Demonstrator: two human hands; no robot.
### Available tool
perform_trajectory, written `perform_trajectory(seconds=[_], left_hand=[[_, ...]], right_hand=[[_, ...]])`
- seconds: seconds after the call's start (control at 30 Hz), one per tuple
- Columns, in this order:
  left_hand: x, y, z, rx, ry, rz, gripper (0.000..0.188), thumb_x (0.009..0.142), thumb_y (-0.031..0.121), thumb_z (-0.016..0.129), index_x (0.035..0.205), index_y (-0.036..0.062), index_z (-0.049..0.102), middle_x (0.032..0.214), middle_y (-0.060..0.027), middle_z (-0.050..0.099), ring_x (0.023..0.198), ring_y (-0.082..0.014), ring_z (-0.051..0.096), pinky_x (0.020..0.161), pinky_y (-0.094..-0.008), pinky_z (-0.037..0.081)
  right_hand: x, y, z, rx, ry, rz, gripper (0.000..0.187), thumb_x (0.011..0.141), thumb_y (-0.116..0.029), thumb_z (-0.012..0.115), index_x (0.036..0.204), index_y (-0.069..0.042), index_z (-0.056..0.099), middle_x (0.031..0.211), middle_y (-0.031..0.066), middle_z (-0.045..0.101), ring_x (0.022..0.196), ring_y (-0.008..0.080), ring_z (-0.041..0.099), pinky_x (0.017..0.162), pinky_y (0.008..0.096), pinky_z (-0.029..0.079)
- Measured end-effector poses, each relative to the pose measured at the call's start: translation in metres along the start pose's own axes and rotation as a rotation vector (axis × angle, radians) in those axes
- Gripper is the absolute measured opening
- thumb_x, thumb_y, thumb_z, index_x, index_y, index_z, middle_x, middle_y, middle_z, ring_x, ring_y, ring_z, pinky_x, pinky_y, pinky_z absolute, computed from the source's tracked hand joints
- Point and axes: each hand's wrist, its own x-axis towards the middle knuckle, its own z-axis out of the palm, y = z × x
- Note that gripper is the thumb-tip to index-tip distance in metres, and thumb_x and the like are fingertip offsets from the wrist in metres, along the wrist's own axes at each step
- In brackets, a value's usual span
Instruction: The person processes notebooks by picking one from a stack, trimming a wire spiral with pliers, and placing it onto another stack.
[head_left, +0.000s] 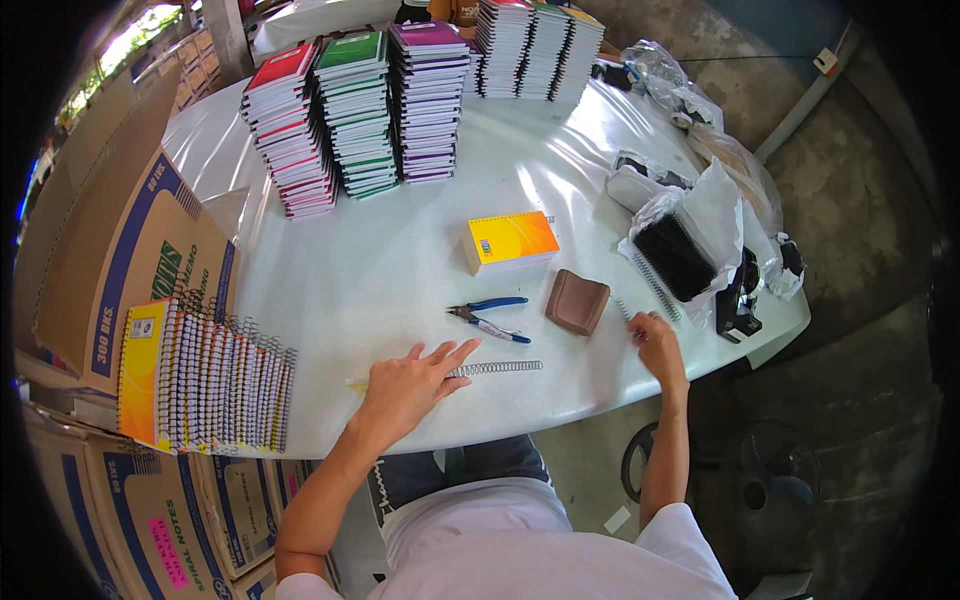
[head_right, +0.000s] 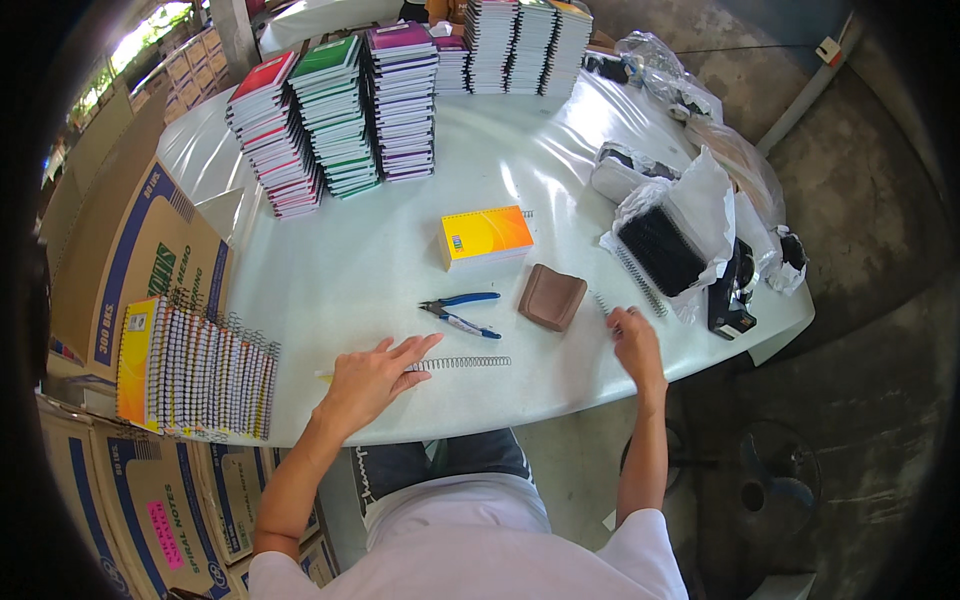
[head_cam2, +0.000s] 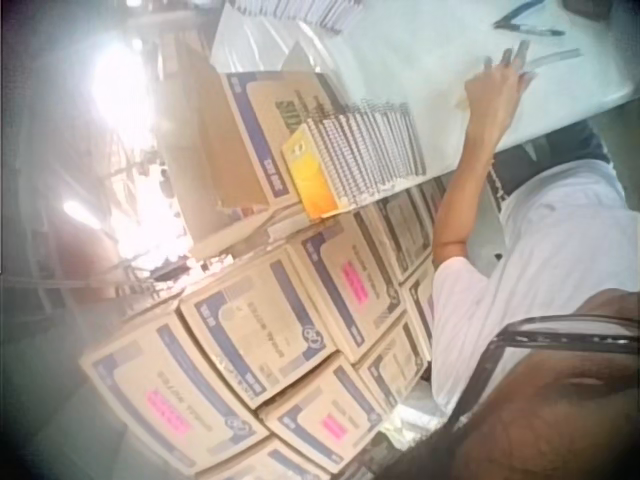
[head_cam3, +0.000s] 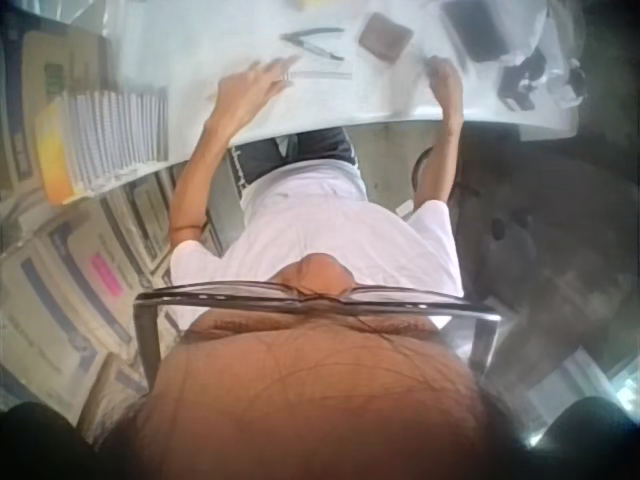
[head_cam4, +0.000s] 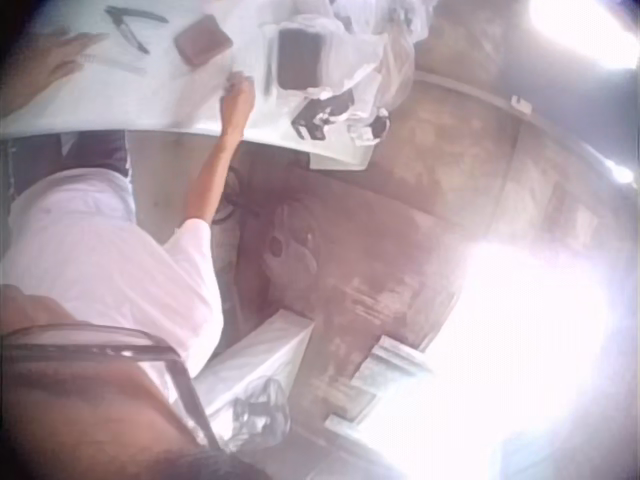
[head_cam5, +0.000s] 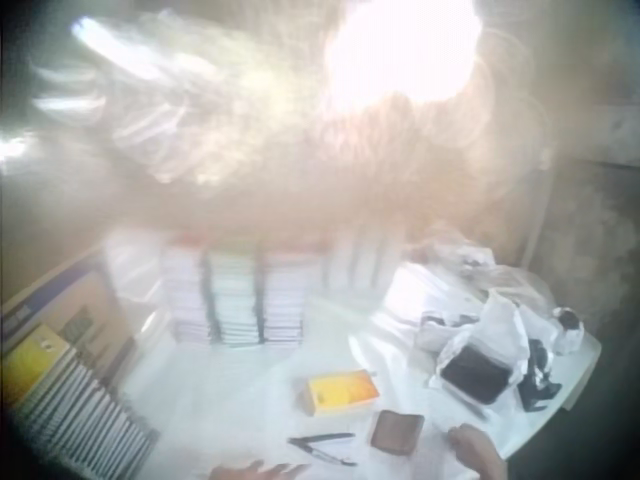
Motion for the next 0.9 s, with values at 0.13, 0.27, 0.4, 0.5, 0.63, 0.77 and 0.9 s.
perform_trajectory(seconds=[0.13,0.27,0.4,0.5,0.63,0.77,0.9], left_hand=[[-0.003,0.001,-0.006,-0.060,-0.125,-0.056,0.067,0.091,0.051,0.055,0.149,0.0236,0.037,0.114,-0.0072,0.067,0.089,-0.0292,0.068,0.066,-0.0411,0.057],[-0.008,-0.005,-0.005,-0.027,0.039,0.003,0.078,0.085,0.054,0.060,0.150,0.0200,0.035,0.110,-0.0101,0.068,0.090,-0.0304,0.068,0.068,-0.0418,0.056],[-0.017,-0.012,-0.003,0.039,0.042,-0.143,0.088,0.080,0.053,0.066,0.152,0.0170,0.030,0.105,-0.0115,0.068,0.092,-0.0320,0.068,0.070,-0.0416,0.056],[-0.022,-0.012,-0.015,0.011,-0.099,-0.282,0.095,0.079,0.050,0.069,0.154,0.0143,0.024,0.109,-0.0115,0.068,0.092,-0.0326,0.068,0.071,-0.0410,0.055],[-0.020,-0.018,-0.010,0.006,-0.086,-0.298,0.099,0.081,0.046,0.070,0.156,0.0112,0.015,0.117,-0.0106,0.067,0.091,-0.0328,0.068,0.071,-0.0413,0.055],[-0.018,-0.021,-0.007,-0.064,-0.125,-0.315,0.101,0.082,0.046,0.069,0.156,0.0103,0.010,0.120,-0.0102,0.066,0.089,-0.0322,0.069,0.069,-0.0407,0.055],[-0.018,-0.025,-0.004,-0.069,-0.108,-0.322,0.103,0.083,0.048,0.069,0.156,0.0105,0.008,0.113,-0.0107,0.068,0.086,-0.0318,0.069,0.067,-0.0415,0.055]], right_hand=[[0.034,-0.018,-0.006,-0.398,0.454,-0.273,0.028,0.072,-0.006,0.078,0.098,-0.012,0.068,0.125,0.0145,0.057,0.113,0.0359,0.055,0.092,0.0466,0.045],[0.045,-0.097,-0.018,0.006,-0.051,-0.511,0.039,0.074,-0.017,0.078,0.111,-0.012,0.069,0.135,0.0164,0.054,0.119,0.0349,0.054,0.098,0.0440,0.043],[0.063,-0.134,-0.021,0.233,-0.409,-0.386,0.045,0.075,-0.026,0.077,0.116,-0.008,0.070,0.128,0.0160,0.061,0.119,0.0339,0.056,0.103,0.0416,0.042],[0.065,-0.191,-0.012,0.822,-0.844,-0.795,0.042,0.086,-0.029,0.068,0.122,-0.006,0.069,0.128,0.0119,0.065,0.120,0.0241,0.058,0.105,0.0352,0.041],[0.083,-0.233,0.027,0.629,-0.978,-0.827,0.042,0.089,-0.034,0.066,0.121,-0.007,0.070,0.118,0.0117,0.070,0.109,0.0243,0.063,0.099,0.0346,0.045],[0.086,-0.234,0.032,0.701,-1.075,-0.790,0.042,0.088,-0.038,0.067,0.119,-0.009,0.071,0.113,0.0116,0.071,0.104,0.0238,0.065,0.096,0.0339,0.047],[0.084,-0.235,0.038,0.799,-1.054,-0.785,0.043,0.089,-0.040,0.067,0.118,-0.008,0.072,0.114,0.0122,0.071,0.103,0.0236,0.065,0.095,0.0337,0.047]])
